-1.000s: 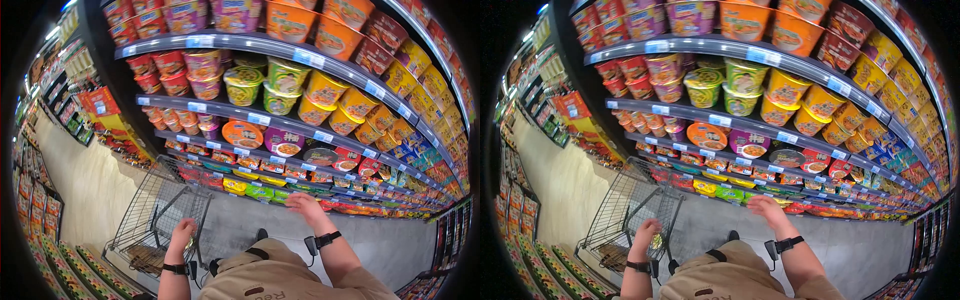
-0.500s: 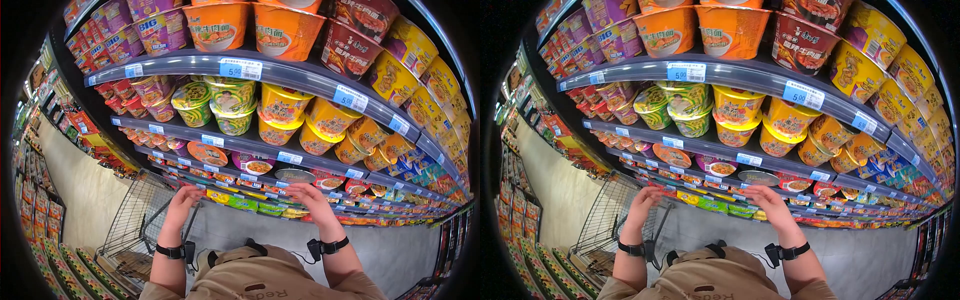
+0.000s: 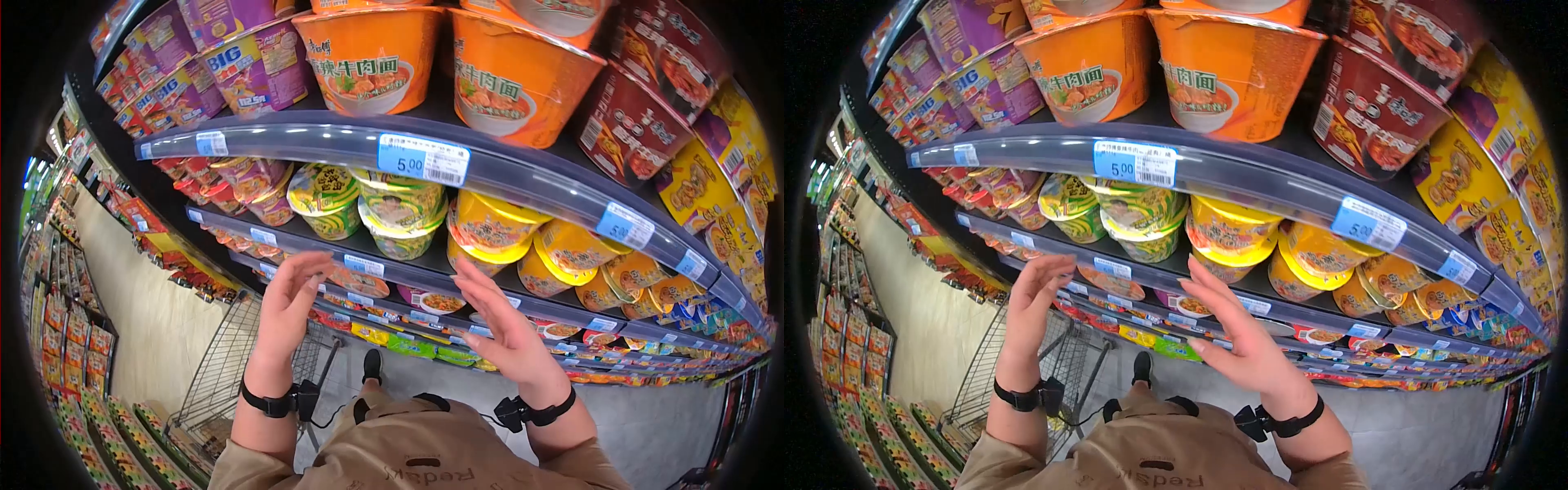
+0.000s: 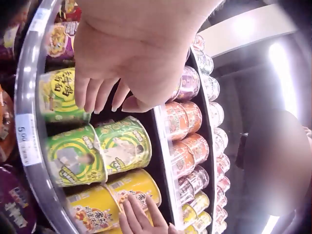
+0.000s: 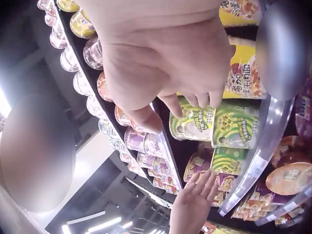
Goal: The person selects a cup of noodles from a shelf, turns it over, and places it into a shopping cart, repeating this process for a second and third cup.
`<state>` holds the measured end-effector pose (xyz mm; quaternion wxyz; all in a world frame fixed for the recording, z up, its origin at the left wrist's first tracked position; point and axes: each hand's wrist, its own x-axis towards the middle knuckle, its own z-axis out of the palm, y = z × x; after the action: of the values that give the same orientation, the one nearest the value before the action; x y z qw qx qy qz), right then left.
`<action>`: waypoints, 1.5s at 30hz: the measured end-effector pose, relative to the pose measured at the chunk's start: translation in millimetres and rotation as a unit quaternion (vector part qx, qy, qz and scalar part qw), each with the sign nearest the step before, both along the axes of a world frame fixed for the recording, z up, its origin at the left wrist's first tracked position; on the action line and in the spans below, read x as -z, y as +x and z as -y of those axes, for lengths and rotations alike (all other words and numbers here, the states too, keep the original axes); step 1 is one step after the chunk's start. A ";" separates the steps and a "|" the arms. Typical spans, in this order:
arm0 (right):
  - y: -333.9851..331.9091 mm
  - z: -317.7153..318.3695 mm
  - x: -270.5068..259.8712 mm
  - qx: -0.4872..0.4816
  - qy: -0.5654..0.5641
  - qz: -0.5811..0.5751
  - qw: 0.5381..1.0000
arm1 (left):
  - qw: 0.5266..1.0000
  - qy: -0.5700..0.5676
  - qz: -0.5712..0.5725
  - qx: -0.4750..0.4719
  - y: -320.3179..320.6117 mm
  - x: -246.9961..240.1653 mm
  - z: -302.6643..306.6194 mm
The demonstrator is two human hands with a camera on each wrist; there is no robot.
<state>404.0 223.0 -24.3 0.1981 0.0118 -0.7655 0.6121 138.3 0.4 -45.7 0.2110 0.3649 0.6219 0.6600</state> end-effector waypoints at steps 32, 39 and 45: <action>-58.1 11.8 -20.0 -0.006 -0.033 -0.051 0.998 | 0.971 -0.008 -0.223 0.086 -42.2 -70.9 -44.9; -10.1 35.9 -17.5 -0.096 -0.127 -0.050 0.986 | 0.984 0.008 -0.176 0.033 33.7 -71.7 13.4; 33.8 51.0 23.7 -0.148 -0.242 -0.066 0.957 | 0.992 -0.034 -0.124 0.019 100.1 -41.5 56.4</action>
<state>437.8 172.0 -48.0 0.1520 0.1168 -0.5695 0.7994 238.4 -55.9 -4.2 0.1577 0.4483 0.6579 0.5842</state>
